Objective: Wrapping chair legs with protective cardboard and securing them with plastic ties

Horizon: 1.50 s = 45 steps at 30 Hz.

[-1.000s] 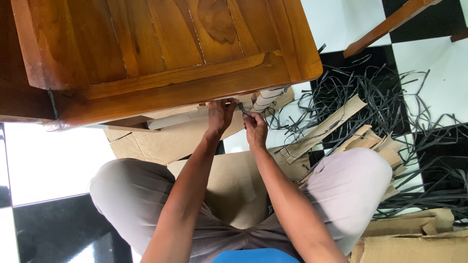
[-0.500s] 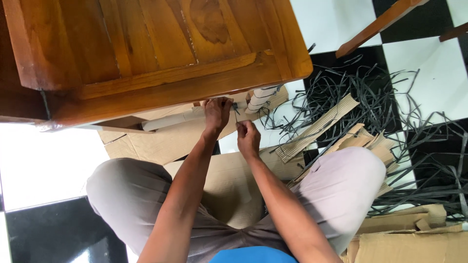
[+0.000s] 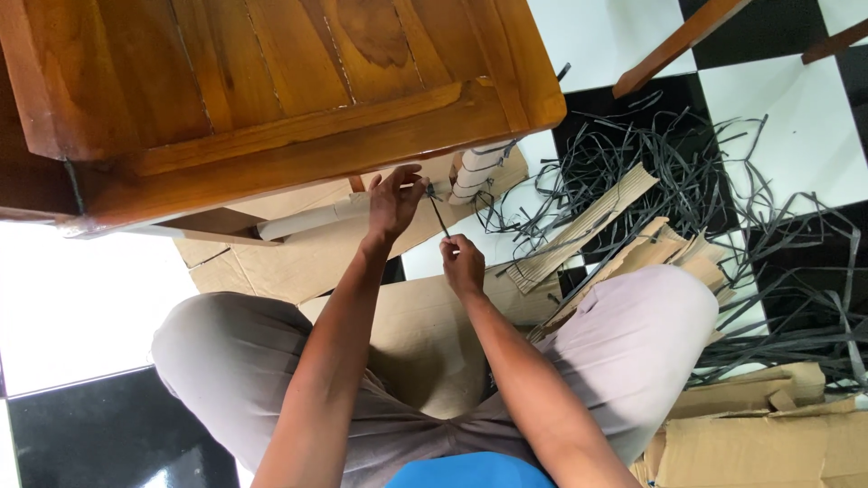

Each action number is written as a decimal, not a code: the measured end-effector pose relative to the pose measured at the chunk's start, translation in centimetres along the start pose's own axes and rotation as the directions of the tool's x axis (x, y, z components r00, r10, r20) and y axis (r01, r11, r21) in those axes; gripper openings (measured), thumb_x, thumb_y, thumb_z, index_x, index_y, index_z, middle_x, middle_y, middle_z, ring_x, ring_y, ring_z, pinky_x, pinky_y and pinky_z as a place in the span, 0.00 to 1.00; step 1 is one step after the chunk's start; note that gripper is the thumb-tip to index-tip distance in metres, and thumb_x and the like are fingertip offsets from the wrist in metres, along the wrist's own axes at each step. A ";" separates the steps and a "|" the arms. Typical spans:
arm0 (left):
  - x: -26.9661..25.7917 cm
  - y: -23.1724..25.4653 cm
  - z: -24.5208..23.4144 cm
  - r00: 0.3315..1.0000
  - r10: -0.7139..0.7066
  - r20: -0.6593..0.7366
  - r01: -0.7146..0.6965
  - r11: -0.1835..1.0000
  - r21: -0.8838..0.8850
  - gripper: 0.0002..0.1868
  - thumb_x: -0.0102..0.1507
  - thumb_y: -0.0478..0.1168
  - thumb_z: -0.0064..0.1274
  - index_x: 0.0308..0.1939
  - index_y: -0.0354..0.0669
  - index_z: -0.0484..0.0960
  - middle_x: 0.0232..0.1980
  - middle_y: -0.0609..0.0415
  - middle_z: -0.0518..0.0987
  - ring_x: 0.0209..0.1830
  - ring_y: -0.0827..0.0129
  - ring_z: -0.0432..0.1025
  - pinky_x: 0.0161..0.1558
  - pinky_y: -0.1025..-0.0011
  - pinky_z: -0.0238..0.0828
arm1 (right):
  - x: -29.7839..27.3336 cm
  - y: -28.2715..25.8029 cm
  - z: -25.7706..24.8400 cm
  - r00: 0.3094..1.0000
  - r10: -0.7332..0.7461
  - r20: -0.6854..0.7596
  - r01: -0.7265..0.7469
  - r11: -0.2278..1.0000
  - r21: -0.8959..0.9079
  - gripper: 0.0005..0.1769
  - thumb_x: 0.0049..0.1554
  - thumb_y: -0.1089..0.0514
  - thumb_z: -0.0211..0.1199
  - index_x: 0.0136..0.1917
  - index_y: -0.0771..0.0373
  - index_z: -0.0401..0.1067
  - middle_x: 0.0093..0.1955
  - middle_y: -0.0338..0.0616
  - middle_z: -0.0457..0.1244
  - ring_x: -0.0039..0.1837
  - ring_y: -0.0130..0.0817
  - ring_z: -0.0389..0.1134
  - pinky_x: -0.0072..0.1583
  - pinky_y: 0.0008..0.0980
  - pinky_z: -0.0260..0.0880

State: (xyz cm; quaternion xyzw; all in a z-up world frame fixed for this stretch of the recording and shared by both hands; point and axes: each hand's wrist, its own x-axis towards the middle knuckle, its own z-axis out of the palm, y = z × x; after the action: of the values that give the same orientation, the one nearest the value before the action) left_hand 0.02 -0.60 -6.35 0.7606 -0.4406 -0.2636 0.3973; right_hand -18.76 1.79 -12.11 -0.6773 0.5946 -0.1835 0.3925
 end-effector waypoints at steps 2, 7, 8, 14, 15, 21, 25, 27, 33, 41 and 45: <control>0.0 -0.5 -0.1 0.999 0.037 0.015 -0.037 0.999 0.017 0.17 0.69 0.58 0.54 0.58 0.59 0.81 0.48 0.59 0.86 0.51 0.67 0.82 0.75 0.56 0.45 | 0.3 1.5 0.3 0.999 0.038 0.030 -0.037 0.998 -0.042 0.09 0.61 0.48 0.61 0.49 0.52 0.76 0.46 0.47 0.72 0.49 0.47 0.75 0.52 0.47 0.75; -1.4 0.2 -0.6 0.974 0.227 0.022 -0.228 0.973 0.041 0.17 0.70 0.48 0.54 0.61 0.51 0.78 0.52 0.50 0.84 0.60 0.52 0.76 0.73 0.46 0.45 | 1.1 4.8 0.4 0.981 0.144 0.132 -0.120 0.977 -0.174 0.13 0.58 0.45 0.62 0.54 0.48 0.76 0.51 0.42 0.70 0.56 0.46 0.74 0.56 0.46 0.74; -2.2 1.3 -1.0 0.963 0.270 -0.004 -0.270 0.962 0.044 0.16 0.69 0.43 0.53 0.60 0.48 0.79 0.54 0.49 0.82 0.62 0.48 0.74 0.73 0.43 0.44 | 1.2 4.7 0.0 0.976 0.181 0.119 -0.156 0.968 -0.195 0.14 0.59 0.46 0.63 0.57 0.48 0.75 0.55 0.43 0.68 0.59 0.47 0.72 0.59 0.47 0.73; -5.9 2.9 -0.3 0.926 0.347 -0.147 -0.329 0.935 0.130 0.16 0.69 0.38 0.53 0.62 0.43 0.78 0.61 0.46 0.75 0.70 0.43 0.67 0.72 0.44 0.54 | 1.2 1.7 -4.2 0.970 0.202 0.132 -0.158 0.947 -0.281 0.22 0.64 0.53 0.58 0.70 0.58 0.66 0.79 0.47 0.49 0.75 0.48 0.60 0.68 0.48 0.68; -6.4 3.1 -0.2 0.917 0.361 -0.173 -0.341 0.931 0.135 0.16 0.69 0.35 0.52 0.61 0.42 0.78 0.60 0.45 0.73 0.69 0.42 0.66 0.71 0.47 0.59 | 1.1 1.1 -5.0 0.968 0.179 0.178 -0.120 0.946 -0.301 0.26 0.65 0.55 0.56 0.74 0.62 0.63 0.84 0.48 0.42 0.80 0.50 0.54 0.73 0.51 0.64; -8.7 1.1 0.7 0.893 0.378 -0.246 -0.332 0.920 0.207 0.09 0.70 0.41 0.53 0.54 0.50 0.79 0.45 0.56 0.72 0.52 0.58 0.73 0.60 0.61 0.69 | 4.6 3.8 -4.0 0.944 0.095 0.317 0.004 0.954 -0.299 0.29 0.66 0.57 0.50 0.79 0.64 0.58 0.87 0.51 0.36 0.82 0.55 0.50 0.76 0.56 0.61; -11.0 1.2 0.2 0.928 0.322 -0.189 -0.289 0.940 0.181 0.07 0.68 0.40 0.53 0.50 0.52 0.80 0.42 0.56 0.76 0.48 0.55 0.76 0.55 0.60 0.72 | 6.5 10.0 0.1 0.946 0.053 0.319 0.029 0.968 -0.247 0.31 0.64 0.55 0.50 0.78 0.61 0.58 0.86 0.46 0.40 0.83 0.47 0.49 0.79 0.49 0.56; -11.6 0.9 0.4 0.960 0.261 -0.104 -0.244 0.958 0.149 0.06 0.68 0.41 0.55 0.48 0.55 0.82 0.40 0.58 0.79 0.46 0.57 0.78 0.52 0.61 0.75 | 5.4 9.0 -0.2 0.979 -0.082 0.185 0.126 0.963 -0.238 0.25 0.62 0.57 0.53 0.72 0.62 0.67 0.79 0.46 0.54 0.77 0.49 0.59 0.75 0.48 0.61; -12.1 -5.4 4.3 0.993 -0.114 0.034 0.113 0.993 0.029 0.13 0.66 0.50 0.57 0.53 0.60 0.82 0.45 0.57 0.83 0.50 0.58 0.80 0.51 0.58 0.79 | 1.3 5.7 1.6 0.968 -0.202 0.147 0.222 0.965 -0.138 0.16 0.59 0.56 0.61 0.59 0.50 0.79 0.63 0.41 0.69 0.66 0.43 0.70 0.67 0.42 0.70; -12.0 -8.8 4.6 0.852 -0.513 0.101 0.515 0.857 0.009 0.19 0.63 0.62 0.51 0.49 0.65 0.88 0.41 0.60 0.87 0.52 0.55 0.79 0.58 0.56 0.73 | -4.6 -2.4 -2.7 0.830 -0.140 0.540 0.189 0.981 -0.036 0.09 0.55 0.52 0.63 0.45 0.53 0.81 0.47 0.43 0.73 0.56 0.47 0.74 0.60 0.46 0.73; -12.4 -8.4 3.5 0.857 -0.506 0.095 0.514 0.852 -0.096 0.17 0.60 0.61 0.54 0.46 0.65 0.89 0.35 0.68 0.87 0.47 0.65 0.81 0.52 0.63 0.74 | -5.5 -2.4 -3.2 0.772 -0.013 0.636 0.064 0.996 -0.058 0.15 0.58 0.45 0.61 0.49 0.53 0.82 0.45 0.41 0.74 0.56 0.43 0.75 0.59 0.45 0.73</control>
State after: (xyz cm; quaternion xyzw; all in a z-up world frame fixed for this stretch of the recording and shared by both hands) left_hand -4.62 11.50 -14.62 0.8164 -0.2195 -0.4099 0.3425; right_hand -20.72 5.97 -7.11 -0.7259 0.4200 0.0703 0.5400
